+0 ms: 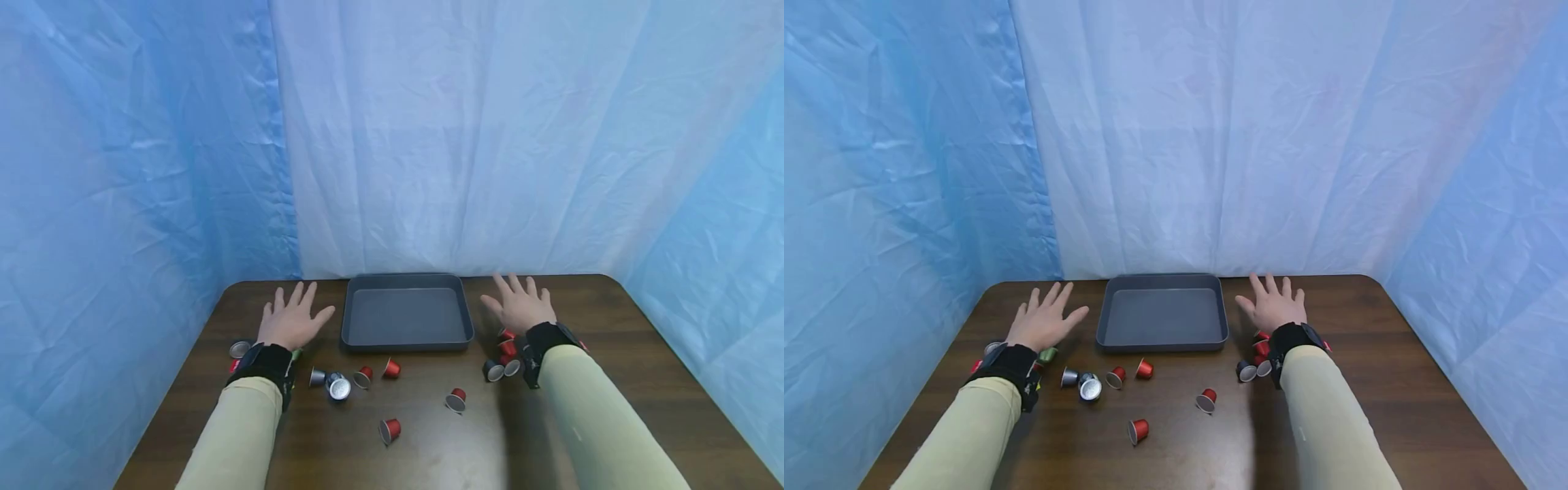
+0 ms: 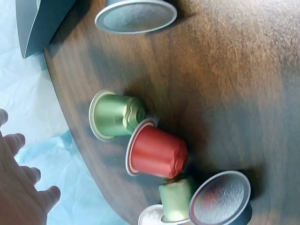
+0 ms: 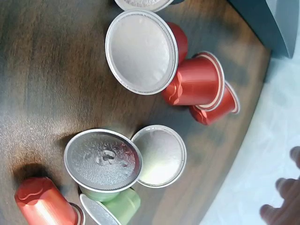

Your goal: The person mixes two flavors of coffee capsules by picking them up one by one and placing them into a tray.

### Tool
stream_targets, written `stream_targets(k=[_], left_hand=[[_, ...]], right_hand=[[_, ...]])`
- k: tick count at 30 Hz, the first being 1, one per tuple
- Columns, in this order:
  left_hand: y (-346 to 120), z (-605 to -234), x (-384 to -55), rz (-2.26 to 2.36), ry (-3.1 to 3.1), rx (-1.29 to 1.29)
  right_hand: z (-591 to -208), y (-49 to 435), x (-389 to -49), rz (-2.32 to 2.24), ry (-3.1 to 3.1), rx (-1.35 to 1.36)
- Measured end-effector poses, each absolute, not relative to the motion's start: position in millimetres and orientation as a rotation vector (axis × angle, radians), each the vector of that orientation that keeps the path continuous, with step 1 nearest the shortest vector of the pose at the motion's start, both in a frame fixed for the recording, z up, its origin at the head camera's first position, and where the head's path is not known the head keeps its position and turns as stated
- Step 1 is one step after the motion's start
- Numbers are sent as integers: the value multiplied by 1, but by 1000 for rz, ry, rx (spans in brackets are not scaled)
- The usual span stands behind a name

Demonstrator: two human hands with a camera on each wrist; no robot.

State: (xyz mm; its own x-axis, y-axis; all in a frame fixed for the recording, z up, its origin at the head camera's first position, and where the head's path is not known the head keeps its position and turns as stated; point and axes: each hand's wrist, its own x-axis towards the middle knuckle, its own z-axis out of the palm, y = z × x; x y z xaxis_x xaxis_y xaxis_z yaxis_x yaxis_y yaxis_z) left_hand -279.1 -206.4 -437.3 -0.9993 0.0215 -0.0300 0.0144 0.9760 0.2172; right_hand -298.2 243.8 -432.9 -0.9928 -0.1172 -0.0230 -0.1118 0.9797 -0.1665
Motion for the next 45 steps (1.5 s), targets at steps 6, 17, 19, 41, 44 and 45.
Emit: stream_targets(k=[6,17,19,41,44,45], left_hand=[[-201,-441,-279,354,3066,54],[-179,-448,-284,407,3076,18],[-175,-449,-284,409,3062,10],[-163,-463,-271,303,2971,55],[-163,-464,-269,308,2956,31],[-163,-463,-269,316,2952,23]], right_hand=[[-432,246,-297,-270,3101,-208],[-420,254,-293,-269,3127,-260],[-419,256,-293,-268,3128,-271],[-404,274,-275,-185,3137,-408],[-403,278,-270,-196,3140,-421],[-403,280,-268,-196,3140,-424]])
